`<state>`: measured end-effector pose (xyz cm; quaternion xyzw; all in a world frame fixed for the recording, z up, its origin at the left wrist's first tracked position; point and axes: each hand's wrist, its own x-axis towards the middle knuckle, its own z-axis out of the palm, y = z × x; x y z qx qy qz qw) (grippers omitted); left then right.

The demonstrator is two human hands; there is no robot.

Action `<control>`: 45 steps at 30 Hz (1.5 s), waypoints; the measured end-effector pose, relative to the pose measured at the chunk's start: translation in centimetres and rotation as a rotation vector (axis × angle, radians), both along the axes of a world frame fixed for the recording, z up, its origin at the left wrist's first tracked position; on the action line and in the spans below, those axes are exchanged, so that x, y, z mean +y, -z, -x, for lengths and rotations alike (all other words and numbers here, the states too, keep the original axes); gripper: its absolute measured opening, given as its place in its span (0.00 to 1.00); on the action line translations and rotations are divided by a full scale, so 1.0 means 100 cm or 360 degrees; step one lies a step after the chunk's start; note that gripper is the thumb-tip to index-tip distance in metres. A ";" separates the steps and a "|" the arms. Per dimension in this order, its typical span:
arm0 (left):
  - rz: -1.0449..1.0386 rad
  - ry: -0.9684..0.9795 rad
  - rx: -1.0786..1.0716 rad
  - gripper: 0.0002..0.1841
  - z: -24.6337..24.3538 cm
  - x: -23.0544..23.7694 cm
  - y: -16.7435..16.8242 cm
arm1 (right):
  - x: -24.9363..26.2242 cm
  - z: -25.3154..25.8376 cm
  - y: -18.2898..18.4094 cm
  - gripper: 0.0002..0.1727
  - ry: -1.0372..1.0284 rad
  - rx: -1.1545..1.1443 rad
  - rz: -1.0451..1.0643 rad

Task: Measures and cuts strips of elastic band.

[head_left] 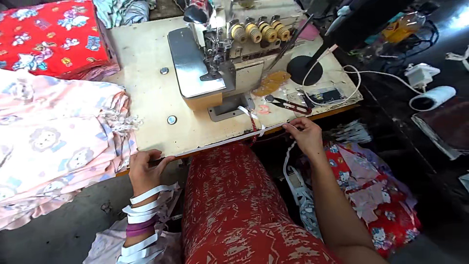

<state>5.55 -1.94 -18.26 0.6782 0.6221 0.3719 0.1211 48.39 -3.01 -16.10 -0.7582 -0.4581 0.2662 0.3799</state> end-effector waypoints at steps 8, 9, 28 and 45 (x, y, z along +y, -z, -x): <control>-0.0064 0.0126 0.0104 0.15 0.004 0.002 0.004 | 0.002 0.002 0.003 0.10 -0.0027 0.0004 -0.0014; -0.0092 0.0136 0.0105 0.13 0.003 0.003 0.005 | 0.002 0.003 0.003 0.10 -0.0017 -0.0037 -0.0022; 0.0814 0.1383 -0.1077 0.09 -0.086 -0.011 -0.125 | 0.016 0.067 -0.117 0.09 -0.1337 0.0651 -0.0106; 0.0346 0.1003 -0.0852 0.03 -0.103 -0.002 -0.126 | 0.022 0.096 -0.129 0.05 -0.1686 0.0711 -0.0160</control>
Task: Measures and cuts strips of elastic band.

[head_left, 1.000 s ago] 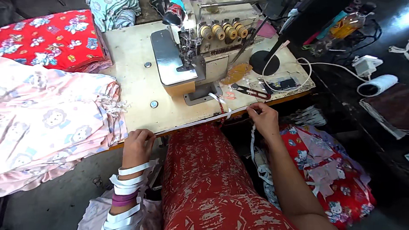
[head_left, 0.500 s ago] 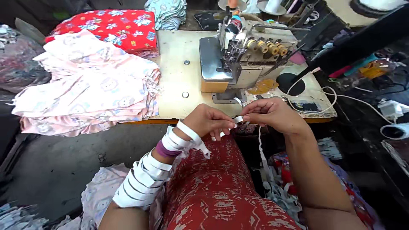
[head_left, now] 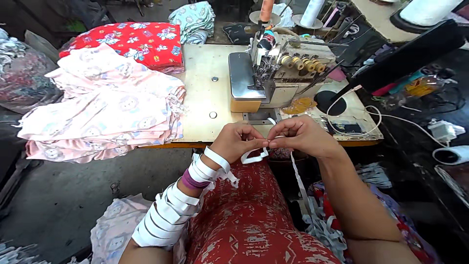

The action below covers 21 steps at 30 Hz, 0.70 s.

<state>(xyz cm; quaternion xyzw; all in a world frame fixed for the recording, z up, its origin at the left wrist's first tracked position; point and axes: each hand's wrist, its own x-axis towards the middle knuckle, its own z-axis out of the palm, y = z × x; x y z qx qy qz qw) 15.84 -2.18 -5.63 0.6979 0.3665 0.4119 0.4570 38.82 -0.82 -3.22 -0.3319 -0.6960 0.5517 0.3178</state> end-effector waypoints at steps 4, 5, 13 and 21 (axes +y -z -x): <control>0.0174 0.0165 -0.0153 0.13 -0.002 0.004 0.007 | 0.000 0.002 0.002 0.06 0.0073 0.0055 -0.0039; 0.0305 0.0202 -0.0253 0.13 -0.004 0.004 0.010 | 0.001 0.003 0.002 0.08 0.0109 0.0061 -0.0039; 0.0356 -0.0091 -0.0135 0.05 -0.006 0.011 0.003 | 0.007 0.007 0.009 0.06 0.0457 -0.0112 -0.0108; -0.0100 -0.0237 0.0005 0.10 -0.013 0.036 0.014 | 0.026 0.010 0.015 0.07 0.0555 -0.0050 -0.0020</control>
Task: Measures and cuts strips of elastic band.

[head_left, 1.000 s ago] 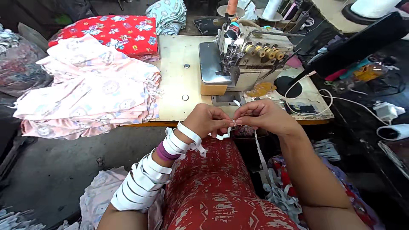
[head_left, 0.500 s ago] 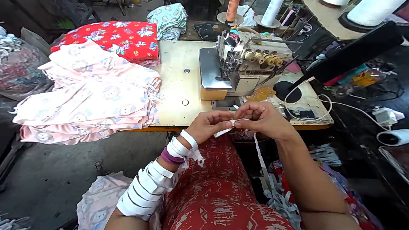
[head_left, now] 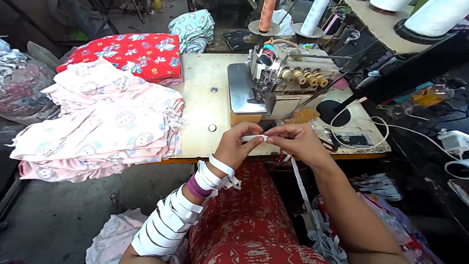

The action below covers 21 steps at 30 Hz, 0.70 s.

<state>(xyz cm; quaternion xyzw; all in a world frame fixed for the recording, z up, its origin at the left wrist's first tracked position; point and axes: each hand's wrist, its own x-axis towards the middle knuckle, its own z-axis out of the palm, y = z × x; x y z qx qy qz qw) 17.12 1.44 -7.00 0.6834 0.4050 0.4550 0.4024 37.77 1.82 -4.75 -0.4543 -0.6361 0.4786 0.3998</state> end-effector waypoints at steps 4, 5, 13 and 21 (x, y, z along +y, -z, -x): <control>-0.0231 0.0036 0.0104 0.05 0.001 0.015 0.004 | 0.015 -0.002 0.000 0.07 0.0018 -0.0030 0.0046; -0.0315 0.0030 0.0136 0.05 0.001 0.020 0.004 | 0.019 -0.002 0.000 0.07 0.0024 -0.0039 0.0059; -0.0694 0.0102 0.0481 0.05 0.004 0.079 -0.009 | 0.069 -0.003 -0.002 0.07 0.0090 -0.0247 -0.0073; -0.0838 0.0105 0.0724 0.04 -0.004 0.117 0.012 | 0.093 -0.003 0.024 0.11 0.0080 -0.0786 -0.0612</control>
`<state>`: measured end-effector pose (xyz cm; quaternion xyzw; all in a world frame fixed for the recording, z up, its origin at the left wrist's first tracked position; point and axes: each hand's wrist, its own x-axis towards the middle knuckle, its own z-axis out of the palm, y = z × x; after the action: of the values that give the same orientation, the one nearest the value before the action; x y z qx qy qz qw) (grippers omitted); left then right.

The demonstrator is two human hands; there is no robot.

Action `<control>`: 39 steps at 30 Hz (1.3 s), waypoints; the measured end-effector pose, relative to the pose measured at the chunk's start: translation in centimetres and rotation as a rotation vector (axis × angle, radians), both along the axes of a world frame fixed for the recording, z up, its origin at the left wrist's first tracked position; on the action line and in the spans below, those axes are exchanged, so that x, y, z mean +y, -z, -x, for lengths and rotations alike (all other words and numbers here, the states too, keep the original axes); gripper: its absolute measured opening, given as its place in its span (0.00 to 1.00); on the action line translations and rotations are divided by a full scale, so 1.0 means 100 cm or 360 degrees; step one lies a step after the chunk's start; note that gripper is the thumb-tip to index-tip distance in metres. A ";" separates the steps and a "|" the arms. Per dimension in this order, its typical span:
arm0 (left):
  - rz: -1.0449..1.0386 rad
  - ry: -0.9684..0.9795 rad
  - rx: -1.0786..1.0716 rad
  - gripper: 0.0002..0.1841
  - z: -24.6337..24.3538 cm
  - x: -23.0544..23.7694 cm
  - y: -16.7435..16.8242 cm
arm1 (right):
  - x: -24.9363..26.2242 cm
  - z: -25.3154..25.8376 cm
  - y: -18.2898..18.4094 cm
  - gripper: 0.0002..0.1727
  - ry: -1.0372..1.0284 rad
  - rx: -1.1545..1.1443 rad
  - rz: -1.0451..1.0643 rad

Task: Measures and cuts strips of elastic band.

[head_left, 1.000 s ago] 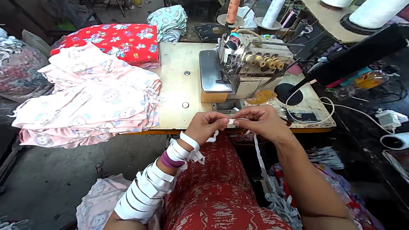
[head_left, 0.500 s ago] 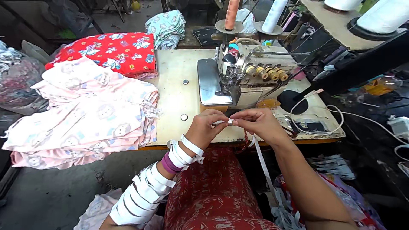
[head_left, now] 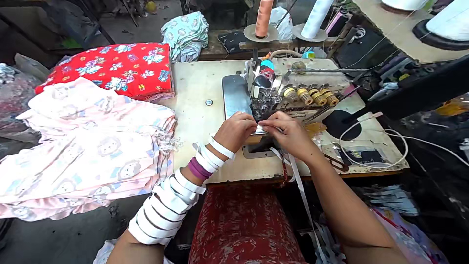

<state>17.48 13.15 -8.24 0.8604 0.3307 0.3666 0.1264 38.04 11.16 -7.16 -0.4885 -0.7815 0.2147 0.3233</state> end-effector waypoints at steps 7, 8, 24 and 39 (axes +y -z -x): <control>0.0009 -0.0035 0.0000 0.04 0.000 -0.003 0.001 | -0.003 -0.010 0.013 0.10 -0.0097 0.0065 -0.0253; 0.0010 -0.0024 -0.0006 0.04 0.000 -0.003 0.000 | -0.003 -0.010 0.014 0.10 -0.0114 0.0055 -0.0281; 0.0021 -0.0136 -0.0090 0.06 -0.006 0.015 0.005 | 0.005 0.003 0.024 0.16 0.0126 -0.0036 -0.0525; 0.0249 -0.0326 0.0303 0.15 -0.001 0.052 -0.016 | -0.035 -0.001 0.037 0.11 0.0511 0.0141 -0.0237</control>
<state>17.62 18.38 -6.68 0.8406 0.4547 0.2675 0.1229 38.16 7.68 -10.88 -0.5717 -0.6922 0.1231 0.4229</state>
